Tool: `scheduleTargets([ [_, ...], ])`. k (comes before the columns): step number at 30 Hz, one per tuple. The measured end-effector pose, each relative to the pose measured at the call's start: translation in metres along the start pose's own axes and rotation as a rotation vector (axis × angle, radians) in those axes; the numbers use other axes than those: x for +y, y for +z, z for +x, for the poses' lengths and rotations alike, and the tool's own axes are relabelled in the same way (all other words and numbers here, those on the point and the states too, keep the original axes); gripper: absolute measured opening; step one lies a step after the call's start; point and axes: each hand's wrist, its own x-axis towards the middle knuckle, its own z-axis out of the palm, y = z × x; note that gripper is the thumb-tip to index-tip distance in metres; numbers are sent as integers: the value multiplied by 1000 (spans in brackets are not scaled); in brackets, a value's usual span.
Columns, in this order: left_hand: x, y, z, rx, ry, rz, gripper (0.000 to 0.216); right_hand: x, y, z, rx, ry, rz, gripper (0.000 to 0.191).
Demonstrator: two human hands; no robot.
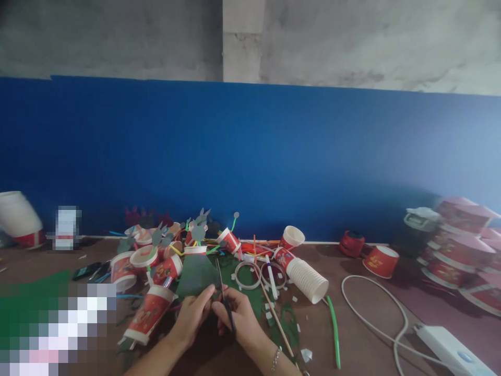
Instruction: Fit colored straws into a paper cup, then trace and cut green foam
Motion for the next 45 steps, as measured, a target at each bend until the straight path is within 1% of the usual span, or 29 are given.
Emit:
scheduleTargets([
  [6,4,1,-2,-13,11,-9,60,-1,-3,1,-13,6,-17,46],
  [12,5,1,-1,-33,56,-24,60,1,-4,2,1,35,-35,48],
  [14,6,2,-1,-12,71,-31,59,-1,-4,3,2,42,-35,49],
  [18,5,3,0,70,67,-67,53,-5,-3,2,10,65,-33,48],
  [22,3,3,2,95,89,-100,54,-2,-3,2,13,62,-38,48],
  [27,4,3,1,89,90,-97,56,1,-3,2,18,65,-17,49],
  [32,7,4,-2,80,81,-121,55,-2,-1,0,25,37,3,46],
  [37,8,5,-3,78,66,-136,55,-3,-1,0,41,40,-10,45],
  [45,5,3,0,56,116,-134,51,-4,-3,1,43,52,-45,43],
])
